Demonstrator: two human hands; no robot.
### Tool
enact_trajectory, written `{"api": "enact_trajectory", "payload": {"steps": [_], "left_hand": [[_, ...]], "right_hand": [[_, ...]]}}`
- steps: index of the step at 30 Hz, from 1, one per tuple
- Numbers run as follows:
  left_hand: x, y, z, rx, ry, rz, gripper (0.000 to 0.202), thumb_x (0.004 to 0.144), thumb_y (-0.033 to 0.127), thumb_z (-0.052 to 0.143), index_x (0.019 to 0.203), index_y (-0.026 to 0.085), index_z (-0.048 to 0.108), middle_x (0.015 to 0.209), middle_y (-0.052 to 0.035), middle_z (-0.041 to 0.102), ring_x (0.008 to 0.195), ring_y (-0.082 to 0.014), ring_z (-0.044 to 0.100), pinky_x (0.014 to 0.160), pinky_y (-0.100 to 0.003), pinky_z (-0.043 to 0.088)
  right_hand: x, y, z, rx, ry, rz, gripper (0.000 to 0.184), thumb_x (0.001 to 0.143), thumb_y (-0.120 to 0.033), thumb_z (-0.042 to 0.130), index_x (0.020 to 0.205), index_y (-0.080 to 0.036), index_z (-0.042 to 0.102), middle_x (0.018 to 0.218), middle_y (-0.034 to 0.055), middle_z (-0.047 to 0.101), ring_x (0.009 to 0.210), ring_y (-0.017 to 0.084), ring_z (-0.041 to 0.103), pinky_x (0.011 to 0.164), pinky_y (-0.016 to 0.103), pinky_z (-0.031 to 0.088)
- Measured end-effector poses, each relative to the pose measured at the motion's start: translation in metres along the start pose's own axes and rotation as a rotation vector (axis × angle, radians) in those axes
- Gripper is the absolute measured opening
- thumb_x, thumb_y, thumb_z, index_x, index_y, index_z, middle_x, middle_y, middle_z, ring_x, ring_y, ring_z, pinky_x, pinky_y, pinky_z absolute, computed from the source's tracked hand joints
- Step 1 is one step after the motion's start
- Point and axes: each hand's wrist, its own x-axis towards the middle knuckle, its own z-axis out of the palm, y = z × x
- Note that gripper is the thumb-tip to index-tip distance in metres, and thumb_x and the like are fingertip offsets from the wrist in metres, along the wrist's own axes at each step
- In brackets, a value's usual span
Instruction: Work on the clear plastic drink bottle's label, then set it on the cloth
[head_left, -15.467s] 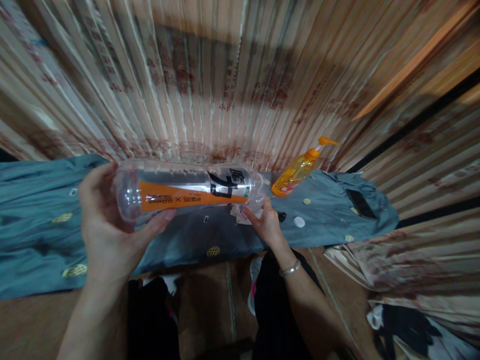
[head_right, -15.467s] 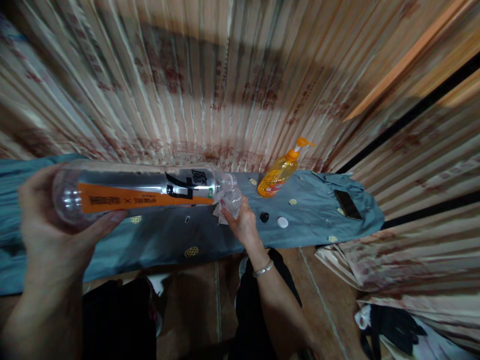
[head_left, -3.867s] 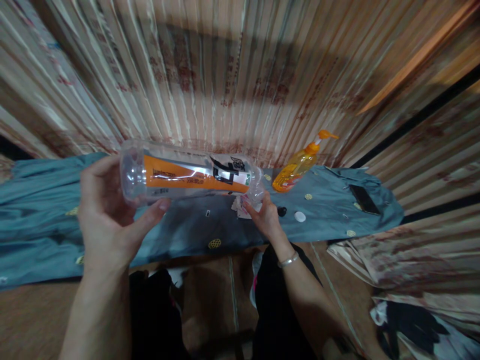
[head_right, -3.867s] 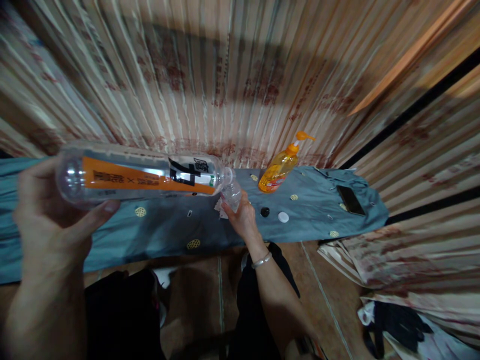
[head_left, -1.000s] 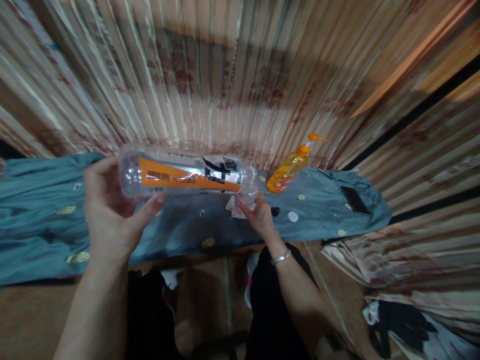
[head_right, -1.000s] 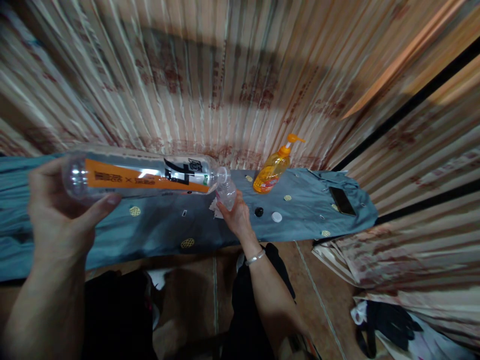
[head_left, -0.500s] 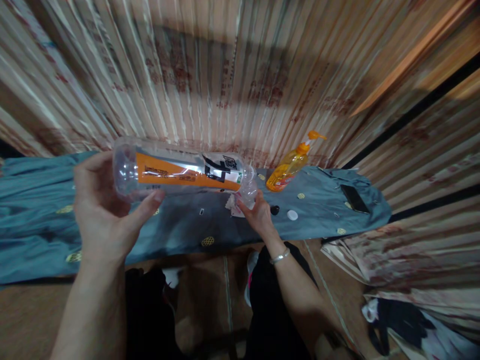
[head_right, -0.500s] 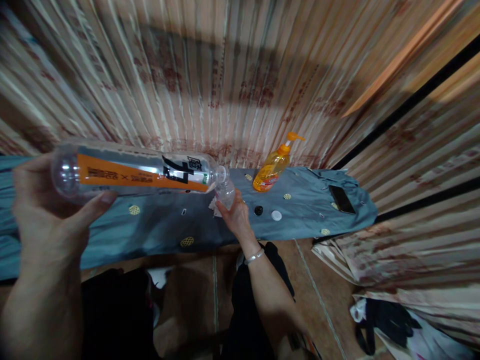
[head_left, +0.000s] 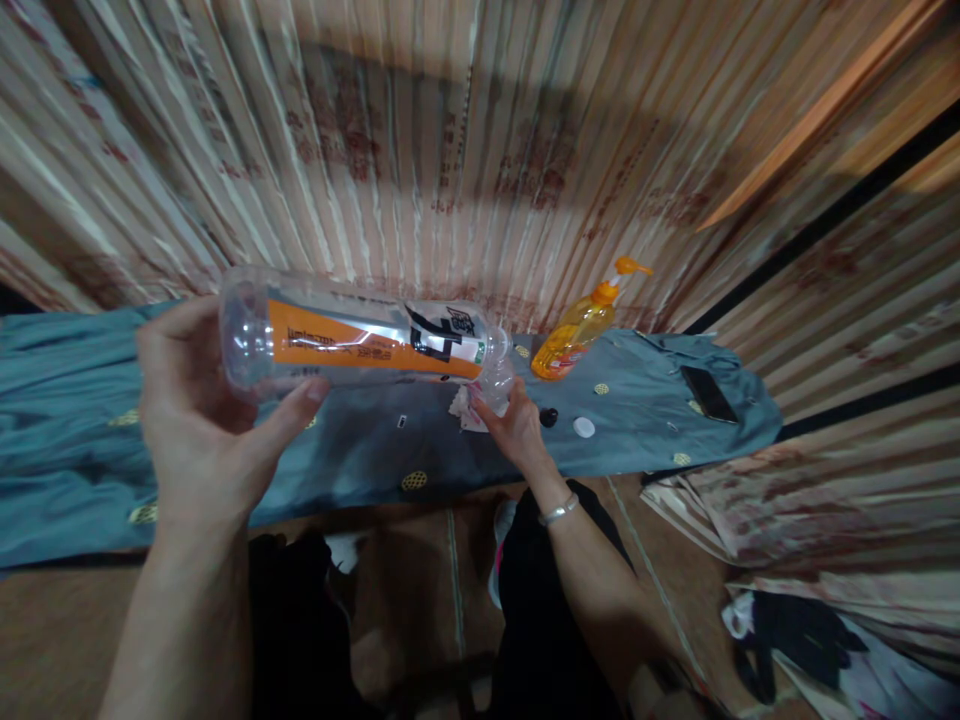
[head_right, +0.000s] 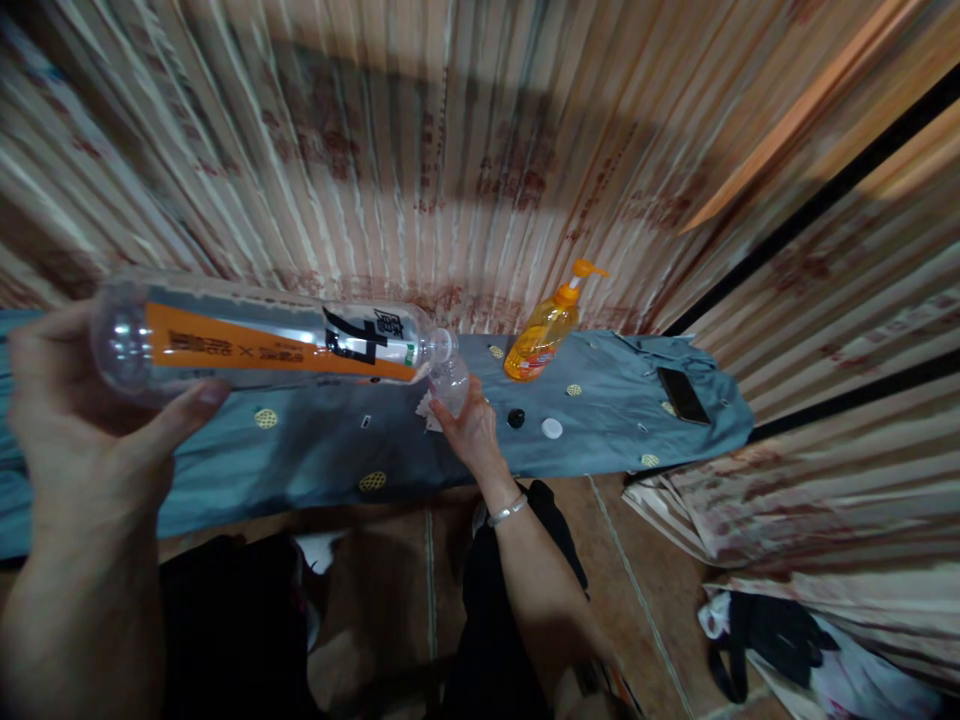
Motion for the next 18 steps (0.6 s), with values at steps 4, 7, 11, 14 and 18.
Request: {"api": "enact_trajectory", "payload": {"steps": [4,7,11,14,18], "left_hand": [[0.0004,0.0027,0.0004,0.011,0.003,-0.005,0.085,0.041,0.035,0.095,0.118,0.024,0.059,0.119,-0.0066,0.065,0.109,-0.0222,0.064,0.072,-0.037,0.066],[0.001,0.0027,0.0007,0.018,-0.003,0.008,0.085,0.042,0.036,0.095,0.118,0.023,0.059,0.119,-0.0071,0.065,0.109,-0.0218,0.064,0.071,-0.037,0.066],[0.0018,0.0009,0.0018,0.008,-0.011,0.059,0.086,0.042,0.039,0.094,0.119,0.023,0.06,0.119,-0.0077,0.065,0.109,-0.0229,0.064,0.06,-0.031,0.064],[0.0017,0.0015,0.0032,-0.008,-0.013,0.062,0.087,0.042,0.04,0.094,0.12,0.024,0.06,0.122,-0.0077,0.064,0.112,-0.0246,0.063,0.058,-0.03,0.063],[0.001,0.0029,0.004,0.001,-0.009,0.049,0.086,0.042,0.039,0.094,0.12,0.024,0.059,0.122,-0.0082,0.064,0.112,-0.0253,0.063,0.058,-0.031,0.064]], "right_hand": [[-0.0008,0.0011,0.0013,-0.008,0.004,-0.016,0.053,0.081,-0.038,0.072,0.122,-0.014,0.05,0.096,0.012,0.075,0.084,0.029,0.074,0.071,0.037,0.055],[-0.0011,0.0019,0.0012,-0.011,-0.004,-0.023,0.053,0.082,-0.039,0.071,0.123,-0.013,0.049,0.094,0.0118,0.075,0.082,0.028,0.073,0.071,0.035,0.055],[-0.0009,0.001,-0.0001,-0.016,0.0,-0.018,0.054,0.081,-0.04,0.072,0.123,-0.013,0.049,0.093,0.0115,0.075,0.082,0.028,0.073,0.07,0.035,0.054],[-0.0009,0.0,-0.0007,-0.011,-0.004,-0.016,0.053,0.081,-0.039,0.072,0.122,-0.013,0.05,0.093,0.0118,0.075,0.082,0.029,0.073,0.07,0.036,0.055],[-0.0014,0.0014,0.0003,-0.014,0.0,-0.025,0.053,0.082,-0.039,0.072,0.122,-0.013,0.05,0.092,0.0123,0.075,0.081,0.03,0.073,0.069,0.036,0.055]]}}
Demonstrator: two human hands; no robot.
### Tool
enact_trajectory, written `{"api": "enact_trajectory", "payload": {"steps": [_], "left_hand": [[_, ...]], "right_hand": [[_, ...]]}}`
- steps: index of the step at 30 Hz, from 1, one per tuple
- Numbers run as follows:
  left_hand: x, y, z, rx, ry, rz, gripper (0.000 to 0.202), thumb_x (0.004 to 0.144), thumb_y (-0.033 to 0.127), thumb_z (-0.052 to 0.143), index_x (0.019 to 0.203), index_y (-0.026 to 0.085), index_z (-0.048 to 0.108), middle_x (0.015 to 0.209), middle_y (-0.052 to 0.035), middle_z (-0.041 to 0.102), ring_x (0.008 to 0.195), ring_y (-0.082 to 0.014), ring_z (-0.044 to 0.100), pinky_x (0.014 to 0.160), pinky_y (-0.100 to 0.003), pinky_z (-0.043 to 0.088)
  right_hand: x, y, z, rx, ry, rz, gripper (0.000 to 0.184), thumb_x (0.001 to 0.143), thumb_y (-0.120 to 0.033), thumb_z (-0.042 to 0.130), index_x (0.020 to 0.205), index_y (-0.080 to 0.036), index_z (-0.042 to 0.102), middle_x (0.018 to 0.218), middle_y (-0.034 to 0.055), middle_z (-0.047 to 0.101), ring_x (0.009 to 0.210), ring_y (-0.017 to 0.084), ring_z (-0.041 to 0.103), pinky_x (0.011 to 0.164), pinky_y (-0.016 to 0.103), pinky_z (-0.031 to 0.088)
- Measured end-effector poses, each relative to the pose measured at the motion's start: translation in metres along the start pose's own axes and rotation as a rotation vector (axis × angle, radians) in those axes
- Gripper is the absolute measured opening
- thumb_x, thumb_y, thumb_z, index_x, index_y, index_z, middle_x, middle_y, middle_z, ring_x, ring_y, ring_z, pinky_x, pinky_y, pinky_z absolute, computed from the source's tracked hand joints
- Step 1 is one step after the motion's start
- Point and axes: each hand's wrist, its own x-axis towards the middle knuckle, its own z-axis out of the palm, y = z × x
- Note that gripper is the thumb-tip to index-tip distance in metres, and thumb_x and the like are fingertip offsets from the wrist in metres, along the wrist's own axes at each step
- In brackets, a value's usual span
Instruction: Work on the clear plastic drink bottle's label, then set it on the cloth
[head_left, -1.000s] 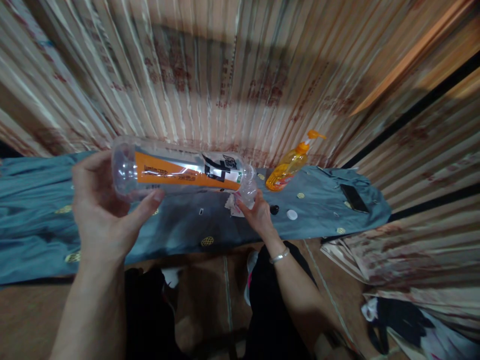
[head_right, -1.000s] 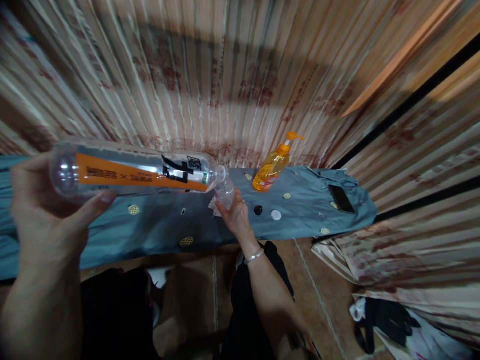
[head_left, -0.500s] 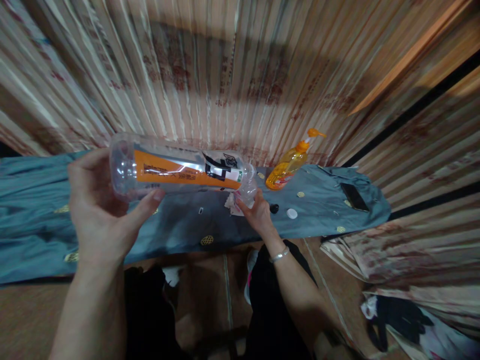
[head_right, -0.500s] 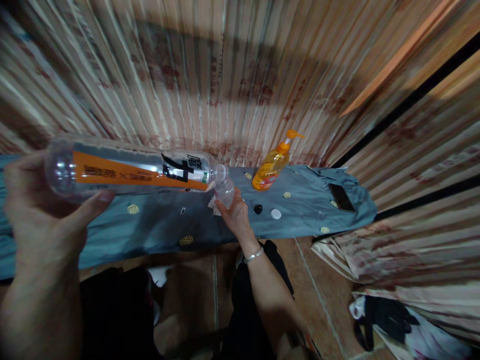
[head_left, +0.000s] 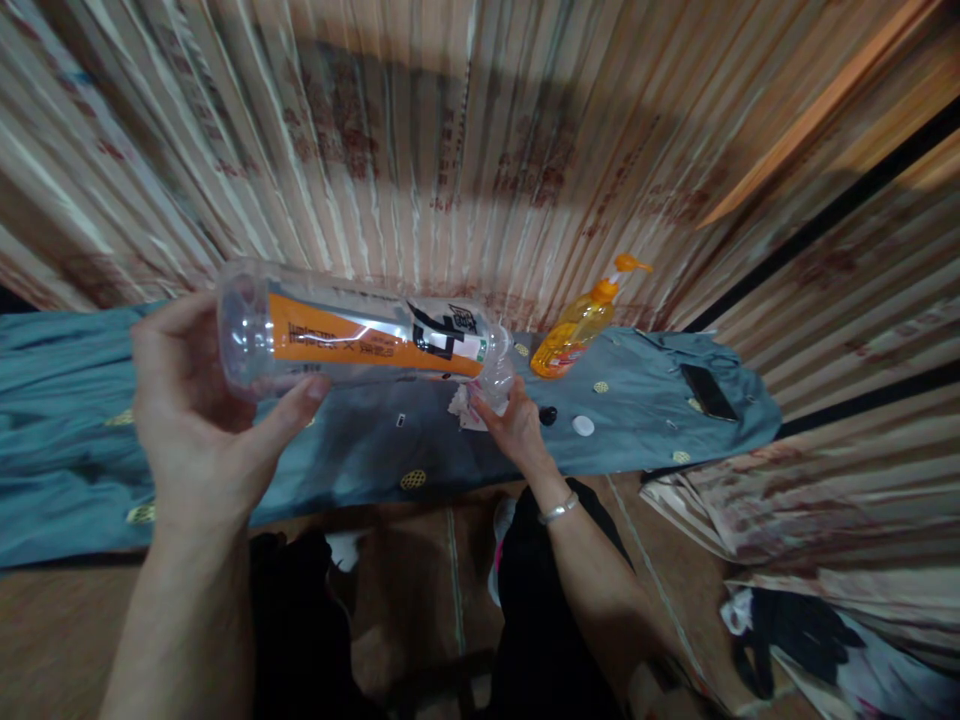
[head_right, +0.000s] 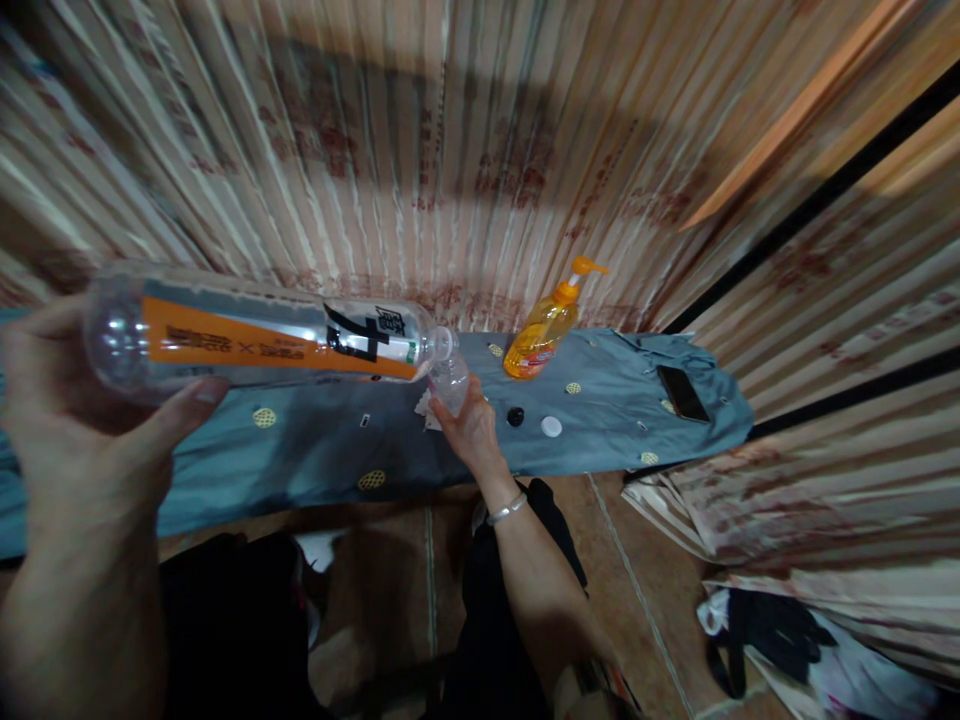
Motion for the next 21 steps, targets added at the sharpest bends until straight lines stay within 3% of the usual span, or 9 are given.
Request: {"api": "enact_trajectory", "payload": {"steps": [8,15,21], "left_hand": [[0.0007,-0.0018,-0.0007,-0.01,-0.007,0.025,0.086,0.042,0.037,0.094,0.12,0.024,0.059,0.121,-0.0072,0.065,0.112,-0.0257,0.064,0.067,-0.041,0.066],[0.0004,-0.0011,0.0,-0.018,-0.006,0.012,0.086,0.043,0.034,0.094,0.12,0.022,0.059,0.122,-0.0086,0.065,0.113,-0.0248,0.063,0.069,-0.039,0.066],[-0.0004,-0.0029,-0.0003,0.005,0.003,-0.024,0.085,0.042,0.039,0.094,0.117,0.025,0.058,0.12,-0.006,0.063,0.113,-0.0257,0.063,0.085,-0.054,0.063]], "right_hand": [[0.0,0.0003,-0.0003,0.006,-0.001,0.008,0.052,0.082,-0.039,0.072,0.122,-0.014,0.05,0.093,0.0107,0.074,0.082,0.027,0.073,0.07,0.036,0.055],[0.0001,-0.0018,-0.0015,0.008,-0.002,0.001,0.051,0.082,-0.039,0.071,0.122,-0.015,0.05,0.093,0.0113,0.075,0.082,0.029,0.074,0.069,0.036,0.056],[0.0004,-0.0029,-0.0021,0.01,0.008,0.012,0.053,0.08,-0.038,0.074,0.122,-0.014,0.051,0.092,0.0125,0.075,0.082,0.03,0.074,0.069,0.036,0.055]]}}
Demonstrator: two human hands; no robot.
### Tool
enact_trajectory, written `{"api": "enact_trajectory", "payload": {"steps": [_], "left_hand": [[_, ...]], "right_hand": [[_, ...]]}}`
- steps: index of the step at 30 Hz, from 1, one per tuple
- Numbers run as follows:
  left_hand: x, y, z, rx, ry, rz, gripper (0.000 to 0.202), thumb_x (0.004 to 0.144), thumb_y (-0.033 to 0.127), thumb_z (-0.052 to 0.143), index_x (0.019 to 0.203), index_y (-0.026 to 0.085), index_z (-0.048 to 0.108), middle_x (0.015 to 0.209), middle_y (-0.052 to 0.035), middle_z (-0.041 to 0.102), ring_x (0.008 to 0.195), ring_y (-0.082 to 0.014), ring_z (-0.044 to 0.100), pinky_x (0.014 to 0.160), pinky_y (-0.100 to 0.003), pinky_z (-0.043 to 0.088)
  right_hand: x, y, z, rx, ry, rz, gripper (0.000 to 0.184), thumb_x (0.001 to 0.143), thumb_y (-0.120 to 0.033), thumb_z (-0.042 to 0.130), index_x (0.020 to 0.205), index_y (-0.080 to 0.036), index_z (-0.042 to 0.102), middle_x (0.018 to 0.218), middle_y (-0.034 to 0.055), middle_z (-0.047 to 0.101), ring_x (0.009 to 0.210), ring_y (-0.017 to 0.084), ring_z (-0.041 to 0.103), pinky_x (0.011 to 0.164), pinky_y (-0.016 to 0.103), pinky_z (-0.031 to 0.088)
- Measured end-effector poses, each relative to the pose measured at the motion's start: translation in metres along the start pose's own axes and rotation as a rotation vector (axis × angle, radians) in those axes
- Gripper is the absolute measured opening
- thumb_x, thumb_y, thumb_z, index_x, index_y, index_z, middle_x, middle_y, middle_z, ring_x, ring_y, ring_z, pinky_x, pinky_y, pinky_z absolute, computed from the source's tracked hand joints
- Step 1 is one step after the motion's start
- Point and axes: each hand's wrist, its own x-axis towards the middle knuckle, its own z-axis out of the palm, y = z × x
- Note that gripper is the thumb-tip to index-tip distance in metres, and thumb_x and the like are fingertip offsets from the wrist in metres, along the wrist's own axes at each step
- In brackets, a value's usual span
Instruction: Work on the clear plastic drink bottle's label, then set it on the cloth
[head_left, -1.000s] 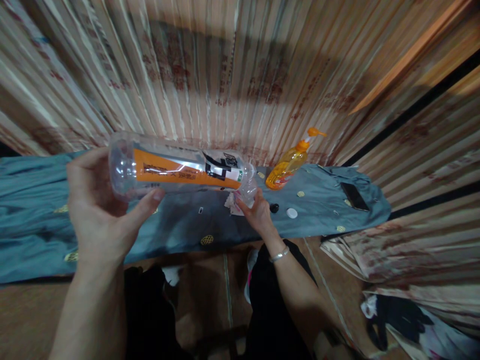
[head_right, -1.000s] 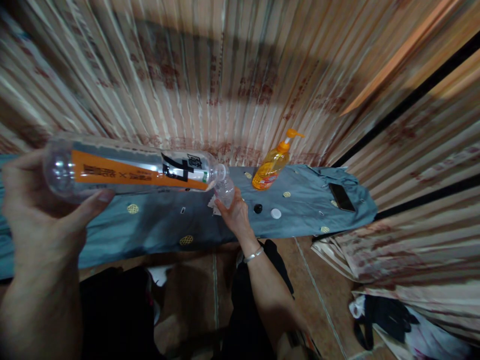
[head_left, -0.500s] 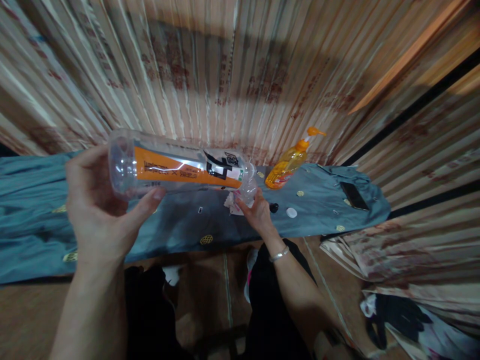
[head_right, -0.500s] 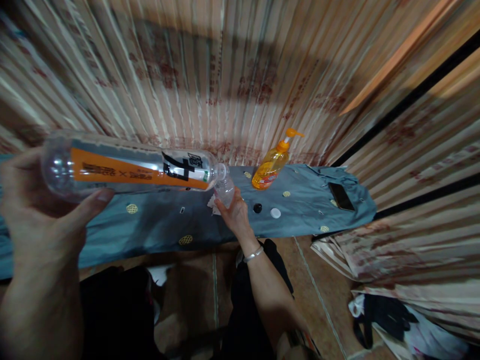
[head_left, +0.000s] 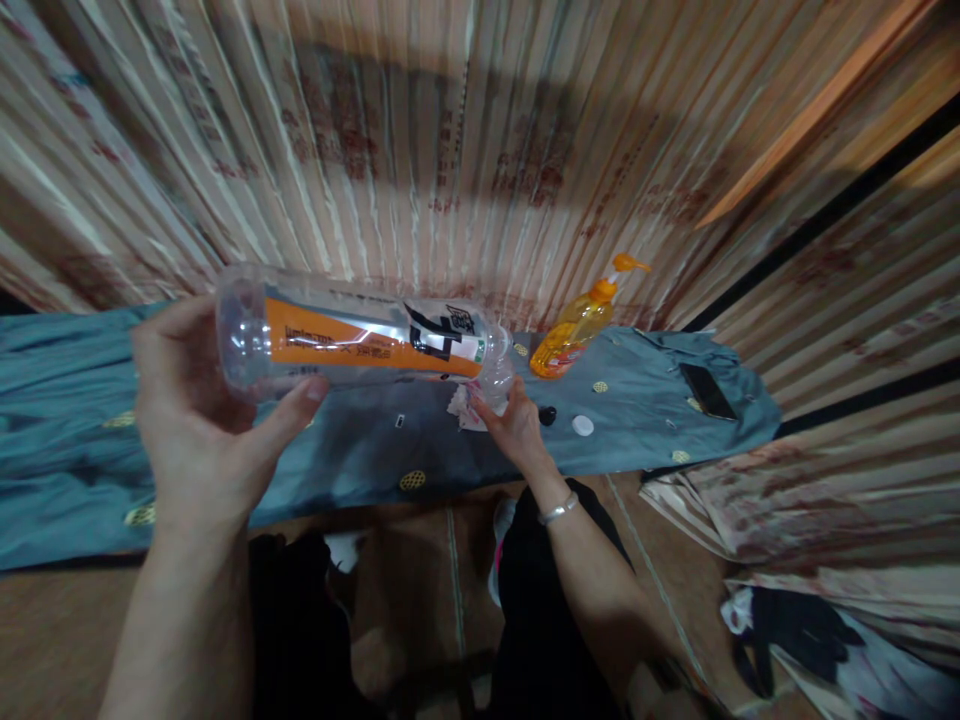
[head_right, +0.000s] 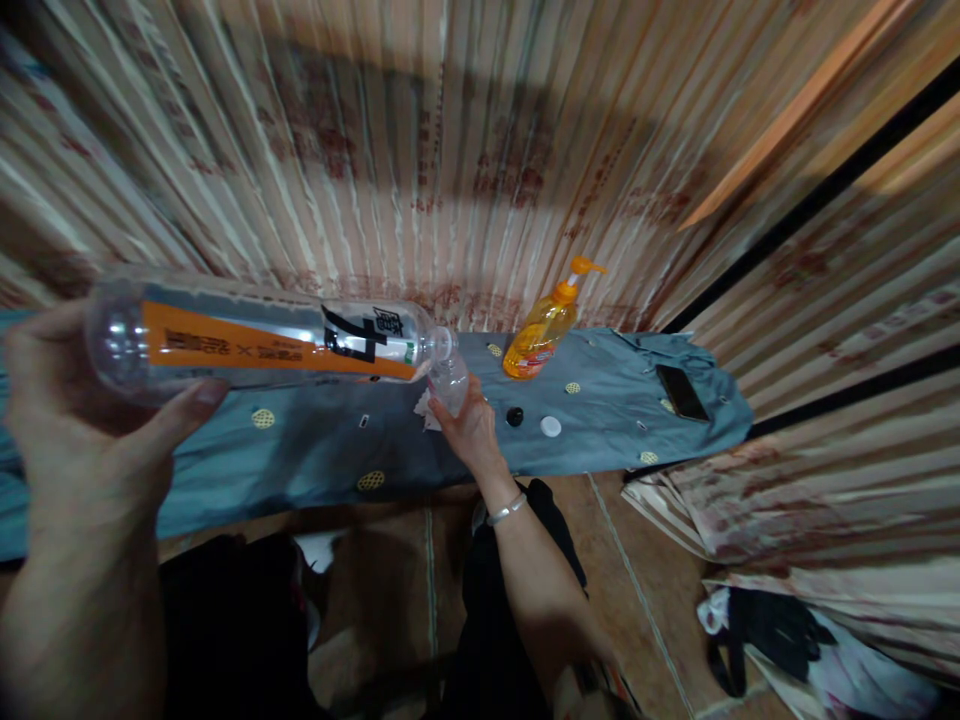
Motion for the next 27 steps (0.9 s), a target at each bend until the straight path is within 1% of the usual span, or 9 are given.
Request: {"api": "enact_trajectory", "payload": {"steps": [2,6,8,12,14,18,21,24,27], "left_hand": [[-0.0005,-0.0011,-0.0005,0.014,-0.003,-0.029,0.085,0.042,0.041,0.094,0.117,0.026,0.057,0.122,-0.0056,0.062,0.115,-0.0265,0.062,0.088,-0.056,0.061],[-0.0013,-0.0025,-0.0016,0.03,0.002,-0.049,0.084,0.042,0.042,0.094,0.116,0.024,0.056,0.122,-0.0066,0.061,0.115,-0.0259,0.061,0.083,-0.051,0.064],[-0.0014,-0.0027,-0.0018,0.031,0.005,-0.047,0.085,0.042,0.042,0.094,0.116,0.024,0.057,0.122,-0.0069,0.062,0.113,-0.0254,0.062,0.076,-0.047,0.066],[-0.0006,-0.0023,-0.0012,0.003,0.009,-0.055,0.085,0.039,0.039,0.095,0.114,0.024,0.059,0.117,-0.0069,0.065,0.108,-0.0246,0.064,0.057,-0.031,0.063],[-0.0001,-0.0014,-0.0009,0.0,0.007,-0.06,0.085,0.038,0.038,0.095,0.114,0.025,0.059,0.117,-0.0066,0.065,0.107,-0.0236,0.065,0.054,-0.028,0.061],[-0.0002,0.0,-0.0016,-0.011,-0.005,-0.067,0.085,0.039,0.035,0.095,0.115,0.024,0.058,0.119,-0.0071,0.066,0.108,-0.0228,0.065,0.056,-0.026,0.062],[-0.0008,-0.0016,-0.003,-0.017,-0.006,-0.063,0.086,0.04,0.036,0.095,0.116,0.022,0.058,0.121,-0.0086,0.065,0.111,-0.025,0.064,0.057,-0.028,0.062],[-0.001,-0.0045,-0.0042,-0.02,-0.016,-0.032,0.088,0.039,0.039,0.095,0.117,0.022,0.057,0.121,-0.0082,0.064,0.113,-0.0251,0.063,0.065,-0.035,0.064],[-0.0009,-0.0048,-0.0041,-0.036,-0.016,-0.016,0.087,0.04,0.036,0.095,0.118,0.021,0.058,0.122,-0.008,0.063,0.113,-0.023,0.063,0.074,-0.038,0.065]], "right_hand": [[0.0002,0.0,-0.0001,0.004,-0.004,0.017,0.053,0.079,-0.038,0.074,0.121,-0.014,0.051,0.092,0.0125,0.076,0.082,0.03,0.074,0.069,0.036,0.055],[0.0007,0.0012,0.0006,0.003,-0.004,0.015,0.052,0.081,-0.039,0.072,0.122,-0.015,0.051,0.094,0.0122,0.076,0.082,0.029,0.074,0.069,0.036,0.055],[0.001,0.0017,0.0011,-0.002,-0.006,0.013,0.052,0.081,-0.04,0.072,0.121,-0.015,0.051,0.094,0.0119,0.076,0.081,0.029,0.074,0.069,0.036,0.055],[0.001,0.0017,0.0009,-0.004,-0.004,0.018,0.051,0.08,-0.038,0.073,0.119,-0.014,0.051,0.093,0.012,0.075,0.082,0.029,0.074,0.07,0.036,0.055],[0.0008,0.0014,0.0002,-0.001,-0.008,0.016,0.051,0.081,-0.039,0.073,0.119,-0.015,0.051,0.093,0.0119,0.075,0.083,0.029,0.074,0.071,0.036,0.056],[0.0003,0.0018,-0.0005,0.015,-0.018,0.005,0.049,0.082,-0.037,0.072,0.121,-0.015,0.05,0.095,0.0119,0.075,0.085,0.029,0.074,0.072,0.036,0.056],[-0.0001,0.0026,-0.0001,0.022,-0.01,-0.006,0.05,0.082,-0.037,0.072,0.121,-0.015,0.05,0.096,0.0119,0.075,0.085,0.029,0.074,0.072,0.036,0.056],[-0.0004,0.0025,-0.0002,0.029,-0.006,-0.004,0.051,0.081,-0.038,0.072,0.121,-0.015,0.051,0.097,0.0114,0.075,0.085,0.029,0.074,0.073,0.036,0.056],[-0.0006,0.0011,-0.0013,0.034,-0.01,0.009,0.049,0.081,-0.036,0.073,0.12,-0.015,0.052,0.098,0.012,0.075,0.086,0.028,0.074,0.074,0.036,0.056]]}}
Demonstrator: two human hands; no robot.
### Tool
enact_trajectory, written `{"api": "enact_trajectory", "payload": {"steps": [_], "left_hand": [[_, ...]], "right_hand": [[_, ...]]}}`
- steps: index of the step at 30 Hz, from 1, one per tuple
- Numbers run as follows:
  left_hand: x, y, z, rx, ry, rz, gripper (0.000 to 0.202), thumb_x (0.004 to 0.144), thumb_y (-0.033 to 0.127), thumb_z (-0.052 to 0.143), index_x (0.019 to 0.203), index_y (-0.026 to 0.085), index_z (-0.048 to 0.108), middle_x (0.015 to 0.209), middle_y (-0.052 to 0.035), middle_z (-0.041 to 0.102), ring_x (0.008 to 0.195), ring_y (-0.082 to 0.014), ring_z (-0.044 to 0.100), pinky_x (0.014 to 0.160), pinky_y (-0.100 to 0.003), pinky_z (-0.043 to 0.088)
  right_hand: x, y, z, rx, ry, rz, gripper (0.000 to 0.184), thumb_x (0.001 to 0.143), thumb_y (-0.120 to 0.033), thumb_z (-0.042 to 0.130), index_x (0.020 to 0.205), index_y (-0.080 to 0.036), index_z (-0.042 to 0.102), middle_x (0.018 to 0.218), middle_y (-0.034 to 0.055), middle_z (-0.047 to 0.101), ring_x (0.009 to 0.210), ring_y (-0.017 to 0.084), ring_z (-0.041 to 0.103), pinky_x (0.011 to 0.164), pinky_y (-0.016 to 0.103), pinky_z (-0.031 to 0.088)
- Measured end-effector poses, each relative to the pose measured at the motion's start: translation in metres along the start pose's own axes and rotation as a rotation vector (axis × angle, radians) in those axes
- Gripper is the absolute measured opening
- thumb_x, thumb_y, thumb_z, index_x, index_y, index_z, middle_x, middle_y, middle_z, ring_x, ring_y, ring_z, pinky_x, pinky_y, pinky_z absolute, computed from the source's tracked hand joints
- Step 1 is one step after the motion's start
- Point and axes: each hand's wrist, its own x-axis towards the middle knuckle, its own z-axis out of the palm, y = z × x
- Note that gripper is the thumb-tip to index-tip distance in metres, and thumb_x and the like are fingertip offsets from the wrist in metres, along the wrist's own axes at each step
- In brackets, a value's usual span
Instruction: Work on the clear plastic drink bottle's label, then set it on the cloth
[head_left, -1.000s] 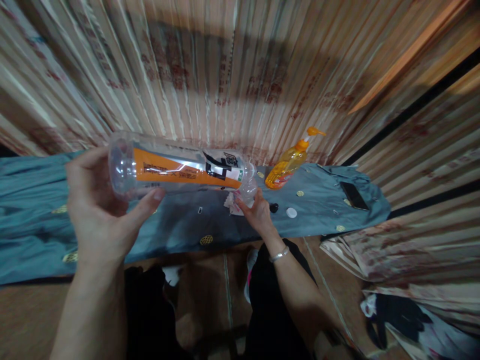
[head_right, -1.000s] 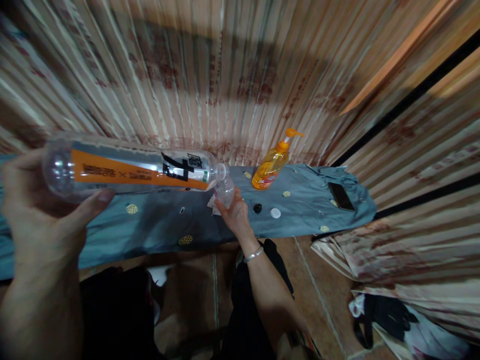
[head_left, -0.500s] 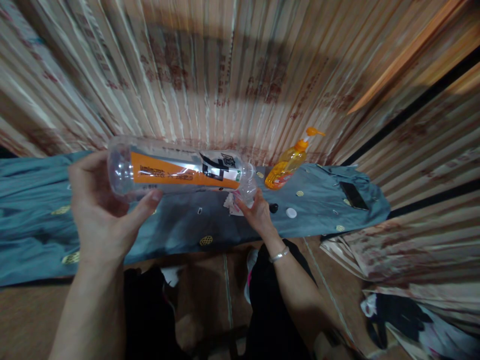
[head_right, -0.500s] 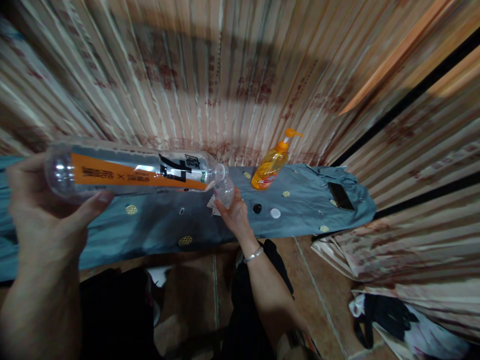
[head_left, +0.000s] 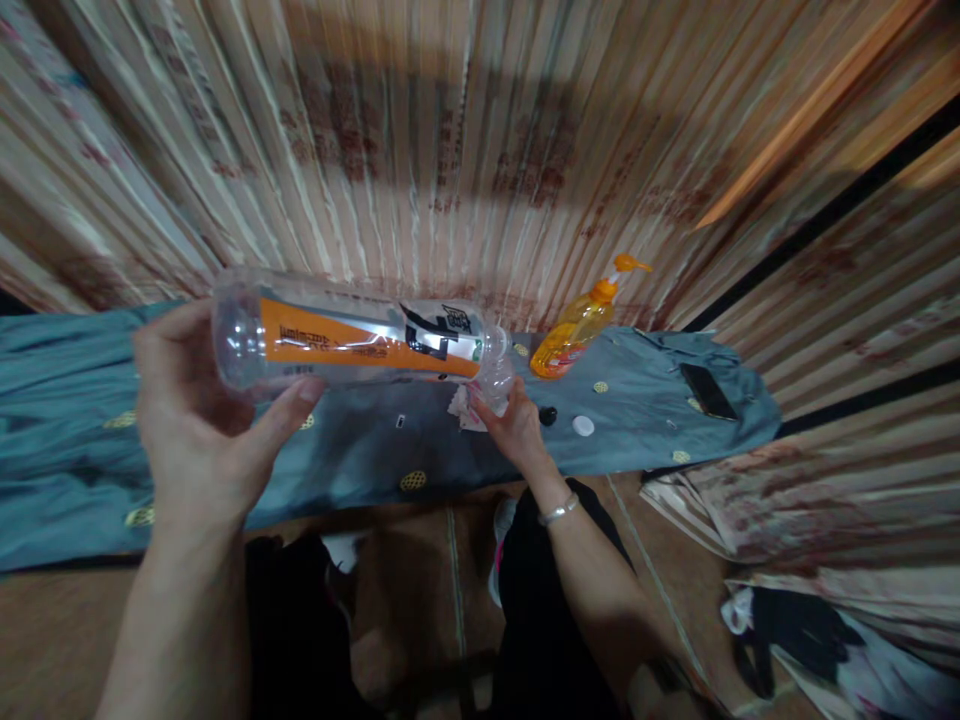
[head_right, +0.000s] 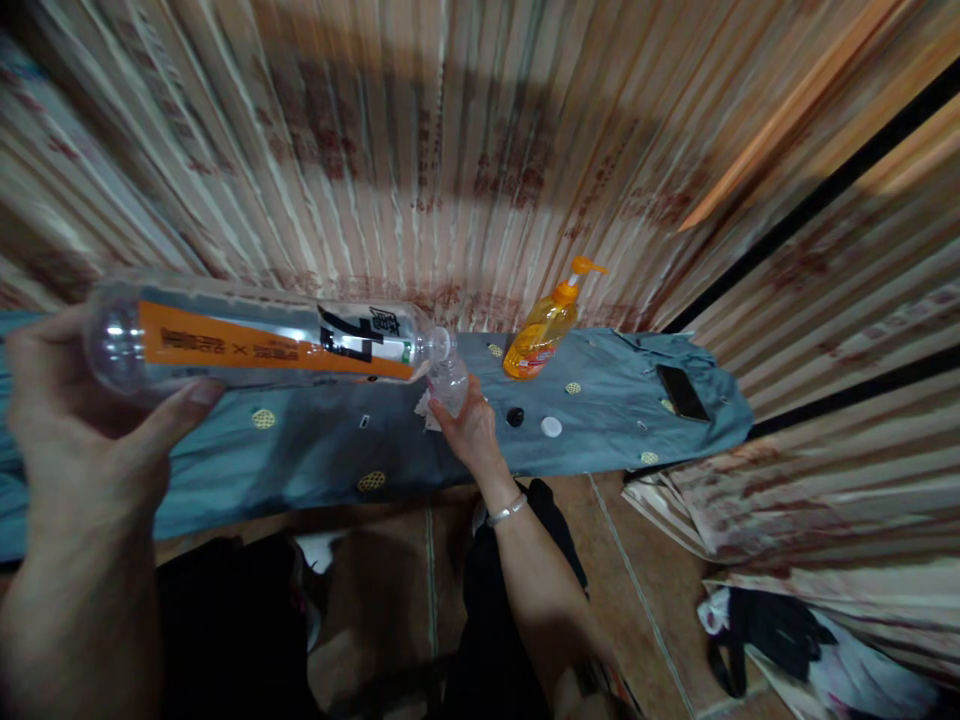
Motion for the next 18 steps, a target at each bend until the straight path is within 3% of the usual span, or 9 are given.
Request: {"api": "enact_trajectory", "payload": {"steps": [12,18], "left_hand": [[0.001,0.008,0.001,0.024,0.007,-0.003,0.085,0.045,0.034,0.093,0.12,0.017,0.058,0.121,-0.0091,0.064,0.116,-0.0254,0.062,0.059,-0.03,0.062],[0.002,0.011,0.0,0.042,-0.031,0.009,0.084,0.045,0.034,0.092,0.121,0.02,0.057,0.124,-0.0073,0.061,0.119,-0.0267,0.06,0.066,-0.039,0.065]], "right_hand": [[0.0,-0.001,0.0,-0.028,-0.005,0.001,0.053,0.081,-0.037,0.072,0.123,-0.014,0.051,0.098,0.013,0.075,0.088,0.029,0.074,0.073,0.035,0.055],[0.0,-0.001,0.001,-0.036,-0.007,-0.006,0.055,0.082,-0.038,0.072,0.126,-0.013,0.05,0.098,0.0134,0.075,0.089,0.03,0.074,0.074,0.035,0.056]]}}
